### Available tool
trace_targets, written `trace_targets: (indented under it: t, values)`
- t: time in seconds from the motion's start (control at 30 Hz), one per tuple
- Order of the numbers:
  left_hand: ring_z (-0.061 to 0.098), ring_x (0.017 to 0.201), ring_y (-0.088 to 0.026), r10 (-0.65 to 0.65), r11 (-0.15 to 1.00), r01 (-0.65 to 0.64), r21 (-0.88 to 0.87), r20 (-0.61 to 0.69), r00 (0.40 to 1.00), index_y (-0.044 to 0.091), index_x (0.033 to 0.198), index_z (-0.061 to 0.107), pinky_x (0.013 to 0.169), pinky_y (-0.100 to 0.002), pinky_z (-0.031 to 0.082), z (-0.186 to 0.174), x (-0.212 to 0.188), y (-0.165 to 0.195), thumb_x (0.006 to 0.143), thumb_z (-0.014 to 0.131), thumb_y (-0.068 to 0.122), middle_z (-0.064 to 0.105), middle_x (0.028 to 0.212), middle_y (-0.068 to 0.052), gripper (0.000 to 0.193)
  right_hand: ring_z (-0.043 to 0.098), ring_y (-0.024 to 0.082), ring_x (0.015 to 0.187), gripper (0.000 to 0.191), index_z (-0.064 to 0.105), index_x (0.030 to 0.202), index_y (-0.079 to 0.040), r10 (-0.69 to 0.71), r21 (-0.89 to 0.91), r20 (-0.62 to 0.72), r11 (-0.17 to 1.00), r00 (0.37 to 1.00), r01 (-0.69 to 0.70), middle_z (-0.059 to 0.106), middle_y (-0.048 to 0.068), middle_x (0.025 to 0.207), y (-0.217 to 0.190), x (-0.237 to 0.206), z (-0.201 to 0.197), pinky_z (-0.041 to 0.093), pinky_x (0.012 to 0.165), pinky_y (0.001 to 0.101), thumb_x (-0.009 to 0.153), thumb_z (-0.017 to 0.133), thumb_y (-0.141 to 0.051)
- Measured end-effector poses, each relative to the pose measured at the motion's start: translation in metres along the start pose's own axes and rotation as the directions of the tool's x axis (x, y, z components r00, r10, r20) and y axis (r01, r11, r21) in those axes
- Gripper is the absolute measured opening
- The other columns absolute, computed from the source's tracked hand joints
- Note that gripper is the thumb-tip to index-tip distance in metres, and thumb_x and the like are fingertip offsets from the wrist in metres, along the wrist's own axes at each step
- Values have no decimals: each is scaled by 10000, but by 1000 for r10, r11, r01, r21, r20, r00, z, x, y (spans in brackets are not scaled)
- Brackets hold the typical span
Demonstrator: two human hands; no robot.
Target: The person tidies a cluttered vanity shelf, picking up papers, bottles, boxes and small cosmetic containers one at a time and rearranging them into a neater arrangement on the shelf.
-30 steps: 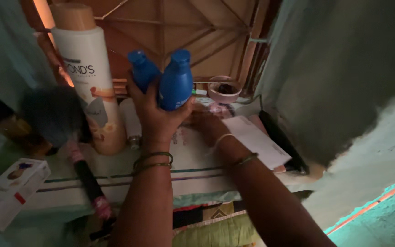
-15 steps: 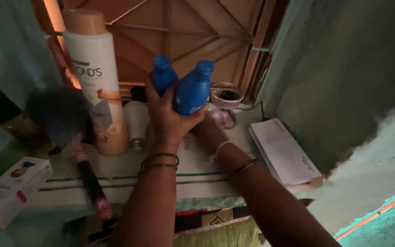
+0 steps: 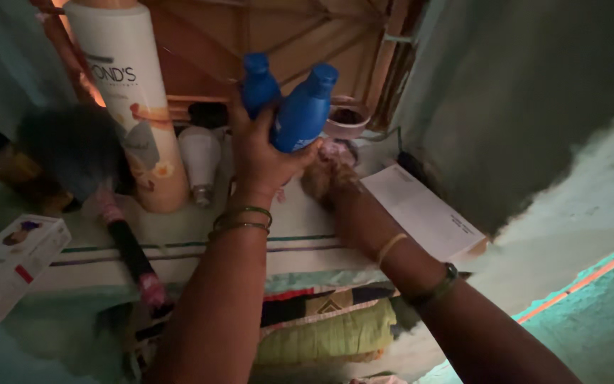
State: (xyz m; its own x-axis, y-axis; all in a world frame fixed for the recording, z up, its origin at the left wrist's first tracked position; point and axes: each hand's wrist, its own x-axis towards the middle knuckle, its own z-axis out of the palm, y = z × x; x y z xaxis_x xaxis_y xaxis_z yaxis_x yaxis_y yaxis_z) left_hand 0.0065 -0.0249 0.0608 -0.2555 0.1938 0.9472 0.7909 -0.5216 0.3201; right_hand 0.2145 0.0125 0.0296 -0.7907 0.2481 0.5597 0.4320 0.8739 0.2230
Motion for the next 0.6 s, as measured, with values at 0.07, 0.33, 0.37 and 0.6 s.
trace_targets:
  t: [0.07, 0.33, 0.37, 0.6]
  values:
    - [431, 1432, -499, -11, 1000, 11, -7, 14, 1000, 4, 1233, 662, 1173, -567, 417, 4, 0, -1, 642, 989, 406, 331, 1583, -311, 786, 664, 387, 1088, 259, 742, 1132, -109, 248, 142, 375, 937, 893, -320, 724, 199, 1113, -14, -10, -5, 524, 936, 499, 936, 584, -169]
    - [500, 1380, -471, -196, 980, 199, -30, 69, 978, 25, 1242, 668, 1156, -528, 450, 13, -7, -8, 674, 954, 452, 412, 1520, -280, 767, 524, 463, 1262, 466, 531, 1341, -25, -143, 25, -36, 989, 989, 144, 565, 304, 1395, -33, -6, 10, 542, 829, 495, 913, 600, -197]
    - [482, 1391, -488, -176, 984, 177, -19, 35, 984, 18, 1249, 668, 1162, -535, 438, 14, -7, -9, 672, 964, 446, 386, 1538, -299, 777, 531, 470, 1251, 442, 569, 1302, -54, -186, -66, 59, 980, 981, 190, 575, 325, 1413, -25, -3, 13, 542, 762, 489, 880, 588, -185]
    - [434, 1415, -534, -122, 990, 125, 69, -41, 992, 11, 1277, 670, 1164, -554, 429, 16, -9, -13, 652, 997, 458, 286, 1580, -359, 835, 568, 430, 1203, 368, 647, 1219, -19, -41, -444, 46, 894, 998, 57, 642, 268, 1254, 44, 26, 55, 474, 1041, 489, 908, 549, -190]
